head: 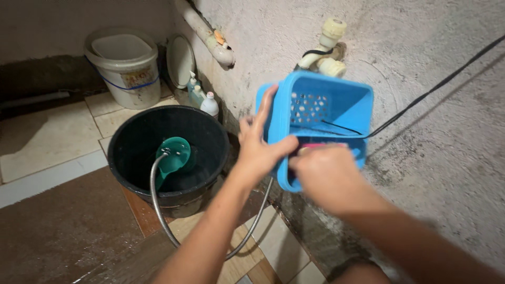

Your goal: The person scrubs a blue plastic basket with a pink brush while rinsing it under a handheld shower head. They hold the basket with one hand and scrub the interior and exterior surfaces with the other, repeatedly rinsing the basket during the process.

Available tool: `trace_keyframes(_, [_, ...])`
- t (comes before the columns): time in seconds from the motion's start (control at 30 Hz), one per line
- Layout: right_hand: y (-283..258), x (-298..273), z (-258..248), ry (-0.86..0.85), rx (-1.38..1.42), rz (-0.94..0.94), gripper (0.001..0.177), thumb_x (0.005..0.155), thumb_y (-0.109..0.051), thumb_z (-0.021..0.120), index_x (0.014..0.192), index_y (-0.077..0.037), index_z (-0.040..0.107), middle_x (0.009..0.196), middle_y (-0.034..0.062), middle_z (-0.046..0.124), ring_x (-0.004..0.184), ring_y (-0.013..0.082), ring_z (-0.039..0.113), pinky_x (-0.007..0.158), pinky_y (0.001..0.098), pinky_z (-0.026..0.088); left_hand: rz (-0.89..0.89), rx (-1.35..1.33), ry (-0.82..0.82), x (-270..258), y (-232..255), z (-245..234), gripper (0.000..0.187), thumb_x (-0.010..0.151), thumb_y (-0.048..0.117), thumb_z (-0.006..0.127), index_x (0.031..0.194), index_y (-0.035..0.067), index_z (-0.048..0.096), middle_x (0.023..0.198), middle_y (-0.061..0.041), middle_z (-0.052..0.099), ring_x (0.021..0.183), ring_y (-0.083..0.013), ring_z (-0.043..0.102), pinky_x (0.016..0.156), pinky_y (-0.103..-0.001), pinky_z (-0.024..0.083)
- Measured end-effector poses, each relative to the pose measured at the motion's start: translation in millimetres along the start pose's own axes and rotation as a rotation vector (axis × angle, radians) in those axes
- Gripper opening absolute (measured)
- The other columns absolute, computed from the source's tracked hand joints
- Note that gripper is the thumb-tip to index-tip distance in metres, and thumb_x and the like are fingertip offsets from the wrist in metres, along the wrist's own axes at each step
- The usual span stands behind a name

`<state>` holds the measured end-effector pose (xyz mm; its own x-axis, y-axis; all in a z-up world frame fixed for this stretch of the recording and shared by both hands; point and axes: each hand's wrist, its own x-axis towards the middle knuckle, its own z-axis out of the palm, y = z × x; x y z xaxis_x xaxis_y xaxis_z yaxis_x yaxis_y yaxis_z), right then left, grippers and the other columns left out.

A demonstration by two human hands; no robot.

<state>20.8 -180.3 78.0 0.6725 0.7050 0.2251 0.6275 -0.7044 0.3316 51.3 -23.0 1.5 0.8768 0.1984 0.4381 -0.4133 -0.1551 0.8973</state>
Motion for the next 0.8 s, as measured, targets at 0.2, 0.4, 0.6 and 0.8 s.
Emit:
trace_keyframes(0.2, [32.5, -42.2, -36.2, 0.068, 0.297, 0.399, 0.028, 0.085, -0.039, 0.072, 0.112, -0.040, 0.080, 0.105, -0.0020, 0.079, 0.071, 0.0230, 0.075, 0.061, 0.0374, 0.059, -0.033, -0.120, 0.003, -2.5, -21.5, 3.7, 0.102, 0.071, 0.035, 0.079, 0.162, 0.039, 0.032, 0.142, -0.021, 0.052, 0.129, -0.0332, 0.046, 0.118, -0.043, 0.038])
trace_keyframes(0.4, [43.1, -71.2, -46.9, -0.299, 0.094, 0.910, 0.040, 0.093, -0.037, 0.074, 0.132, -0.043, 0.072, 0.096, 0.0038, 0.080, 0.077, 0.0221, 0.076, 0.072, 0.0342, 0.060, 0.041, -0.176, -0.013, -2.9, -25.4, 5.7, 0.098, 0.077, 0.030, 0.076, 0.164, 0.033, 0.030, 0.157, -0.020, 0.052, 0.133, -0.0343, 0.041, 0.120, -0.044, 0.032])
trace_keyframes(0.6, [21.4, -76.2, -30.0, 0.385, 0.283, 0.081, 0.026, 0.085, -0.016, 0.070, 0.111, -0.016, 0.074, 0.105, 0.0073, 0.077, 0.086, 0.0277, 0.074, 0.071, 0.0396, 0.058, 0.013, -0.137, -0.012, -9.2, -8.9, 3.5, 0.101, 0.077, 0.041, 0.080, 0.164, 0.034, 0.030, 0.155, -0.030, 0.041, 0.146, -0.0380, 0.039, 0.122, -0.047, 0.034])
trace_keyframes(0.8, [1.8, -21.3, 0.5, 0.127, 0.272, 0.012, 0.015, 0.084, -0.015, 0.075, 0.096, -0.008, 0.072, 0.091, 0.0141, 0.072, 0.091, 0.0340, 0.070, 0.083, 0.0468, 0.054, 0.016, -0.044, -0.061, -12.2, 16.7, 5.4, 0.109, 0.072, 0.042, 0.084, 0.163, 0.034, 0.026, 0.159, -0.031, 0.034, 0.151, -0.0464, 0.021, 0.119, -0.051, 0.030])
